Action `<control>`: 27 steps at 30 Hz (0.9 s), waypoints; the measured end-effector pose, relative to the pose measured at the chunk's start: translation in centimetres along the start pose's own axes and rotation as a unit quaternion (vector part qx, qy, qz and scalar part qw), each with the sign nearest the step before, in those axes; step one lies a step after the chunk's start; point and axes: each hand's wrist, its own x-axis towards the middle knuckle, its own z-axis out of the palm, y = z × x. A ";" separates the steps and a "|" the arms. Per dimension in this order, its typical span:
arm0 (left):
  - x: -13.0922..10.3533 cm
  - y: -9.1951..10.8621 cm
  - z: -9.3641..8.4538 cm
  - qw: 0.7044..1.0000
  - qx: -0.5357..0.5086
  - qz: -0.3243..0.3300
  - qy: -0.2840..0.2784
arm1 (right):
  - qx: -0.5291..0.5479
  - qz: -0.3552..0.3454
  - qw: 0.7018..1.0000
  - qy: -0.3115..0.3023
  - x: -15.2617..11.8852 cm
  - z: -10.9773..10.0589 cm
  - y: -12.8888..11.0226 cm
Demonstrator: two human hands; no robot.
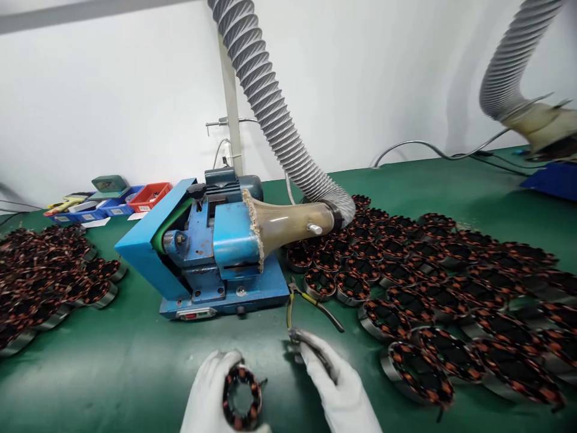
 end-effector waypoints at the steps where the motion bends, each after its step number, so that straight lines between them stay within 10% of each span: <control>1: 0.4 0.7 -0.1 1.000 0.000 -0.015 -0.006 | 0.044 0.043 0.997 -0.053 -0.1 -0.2 -0.7; 5: 2.0 2.8 -1.5 0.994 -0.022 0.066 -0.085 | 0.002 0.039 0.970 -0.242 0.4 0.0 -3.4; 9: 2.5 3.1 -2.1 0.987 -0.064 0.142 -0.044 | -0.152 -0.013 0.939 -0.310 1.0 1.5 -3.9; 13: 1.6 2.5 -0.1 0.988 -0.045 0.150 0.002 | -0.168 0.016 0.944 -0.283 1.9 1.5 -4.4; 19: 0.6 3.4 0.1 0.999 -0.032 0.017 -0.003 | -0.047 0.103 0.993 0.012 2.8 -2.7 -4.1; 23: 2.2 4.3 -2.7 0.987 -0.064 0.046 -0.139 | 0.112 0.162 0.979 -0.061 1.6 -1.9 -2.6; 27: 1.5 2.8 -1.9 0.962 -0.230 0.023 -0.146 | 0.278 0.200 0.934 -0.103 -0.2 -0.2 -3.0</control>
